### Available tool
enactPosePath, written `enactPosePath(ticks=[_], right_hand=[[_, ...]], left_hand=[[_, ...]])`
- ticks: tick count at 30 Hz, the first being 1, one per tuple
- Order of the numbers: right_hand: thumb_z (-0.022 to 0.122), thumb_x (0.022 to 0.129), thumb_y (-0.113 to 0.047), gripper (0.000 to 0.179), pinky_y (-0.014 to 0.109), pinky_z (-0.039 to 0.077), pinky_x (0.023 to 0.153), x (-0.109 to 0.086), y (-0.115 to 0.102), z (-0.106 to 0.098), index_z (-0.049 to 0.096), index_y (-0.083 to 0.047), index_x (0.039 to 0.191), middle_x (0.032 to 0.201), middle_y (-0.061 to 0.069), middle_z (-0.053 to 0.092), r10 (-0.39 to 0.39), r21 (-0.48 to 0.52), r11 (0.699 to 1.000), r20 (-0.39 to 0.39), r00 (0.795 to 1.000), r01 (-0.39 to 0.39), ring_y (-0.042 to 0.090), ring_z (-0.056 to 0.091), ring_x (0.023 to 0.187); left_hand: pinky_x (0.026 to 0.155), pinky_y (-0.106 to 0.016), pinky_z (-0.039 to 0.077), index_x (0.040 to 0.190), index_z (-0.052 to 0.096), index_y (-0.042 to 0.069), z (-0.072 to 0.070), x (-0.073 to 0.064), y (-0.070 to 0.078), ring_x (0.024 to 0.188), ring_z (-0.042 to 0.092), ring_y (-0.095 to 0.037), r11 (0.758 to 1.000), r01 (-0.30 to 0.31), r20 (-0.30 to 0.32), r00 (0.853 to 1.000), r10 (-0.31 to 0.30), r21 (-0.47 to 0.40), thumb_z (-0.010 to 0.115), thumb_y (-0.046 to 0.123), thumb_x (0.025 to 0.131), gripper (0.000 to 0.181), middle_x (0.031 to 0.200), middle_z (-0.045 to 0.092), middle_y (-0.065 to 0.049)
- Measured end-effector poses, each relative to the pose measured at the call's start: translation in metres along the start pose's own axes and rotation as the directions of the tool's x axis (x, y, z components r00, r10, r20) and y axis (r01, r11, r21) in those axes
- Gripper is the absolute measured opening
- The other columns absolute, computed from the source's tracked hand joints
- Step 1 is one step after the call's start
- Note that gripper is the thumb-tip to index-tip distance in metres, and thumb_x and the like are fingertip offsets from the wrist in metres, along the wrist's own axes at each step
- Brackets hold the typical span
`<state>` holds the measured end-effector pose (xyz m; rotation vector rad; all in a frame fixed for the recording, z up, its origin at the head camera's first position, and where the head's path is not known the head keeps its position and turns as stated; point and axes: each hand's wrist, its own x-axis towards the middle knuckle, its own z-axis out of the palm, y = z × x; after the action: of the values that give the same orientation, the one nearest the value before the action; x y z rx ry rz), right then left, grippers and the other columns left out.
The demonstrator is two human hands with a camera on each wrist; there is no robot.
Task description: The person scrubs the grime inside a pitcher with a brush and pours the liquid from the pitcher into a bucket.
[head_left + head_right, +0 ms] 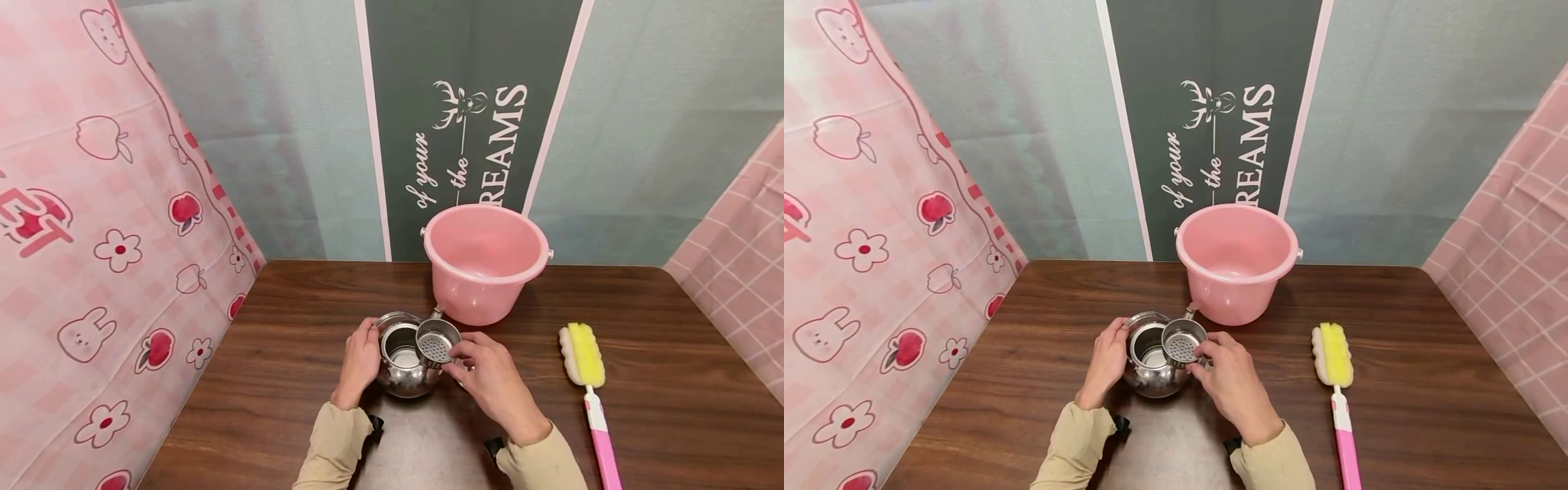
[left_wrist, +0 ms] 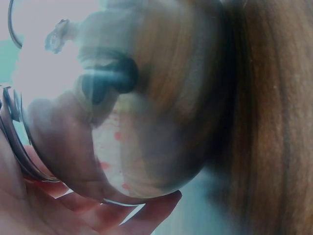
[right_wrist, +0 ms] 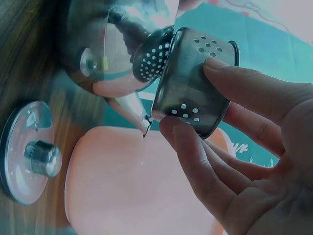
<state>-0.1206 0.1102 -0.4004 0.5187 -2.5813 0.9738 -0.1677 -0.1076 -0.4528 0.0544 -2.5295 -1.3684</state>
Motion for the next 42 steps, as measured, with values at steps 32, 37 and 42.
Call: enactPosePath(ticks=[32,37,42], right_hand=[[0.083,0.071,-0.010,0.014,0.032,0.055,0.068,-0.020,0.042,-0.027,0.070,-0.011,0.076,0.094,0.008,0.068,0.167,-0.084,0.982,-0.035,0.985,-0.169,0.018,0.069,0.075],[0.083,0.070,-0.010,0.014,0.030,0.053,0.066,-0.024,0.047,-0.030,0.070,-0.012,0.075,0.093,0.008,0.068,0.173,-0.111,0.978,-0.034,0.984,-0.176,0.018,0.067,0.075],[0.084,0.069,-0.010,0.014,0.032,0.053,0.067,-0.028,0.054,-0.034,0.071,-0.011,0.075,0.090,0.009,0.067,0.183,-0.130,0.974,-0.029,0.983,-0.186,0.020,0.066,0.078]], left_hand=[[0.087,-0.048,0.049,0.099,0.067,0.010,0.000,-0.001,0.000,0.102,0.066,-0.032,1.000,0.000,-0.001,1.000,0.000,0.001,0.040,0.012,0.096,0.027,0.101,0.071,-0.012],[0.087,-0.048,0.049,0.099,0.066,0.010,0.000,-0.001,0.000,0.101,0.066,-0.032,1.000,0.003,-0.003,1.000,-0.003,-0.001,0.040,0.012,0.096,0.027,0.101,0.071,-0.012],[0.087,-0.048,0.049,0.098,0.067,0.011,0.000,-0.001,-0.002,0.102,0.066,-0.032,1.000,0.002,-0.005,1.000,-0.002,-0.005,0.040,0.012,0.096,0.026,0.101,0.071,-0.011]])
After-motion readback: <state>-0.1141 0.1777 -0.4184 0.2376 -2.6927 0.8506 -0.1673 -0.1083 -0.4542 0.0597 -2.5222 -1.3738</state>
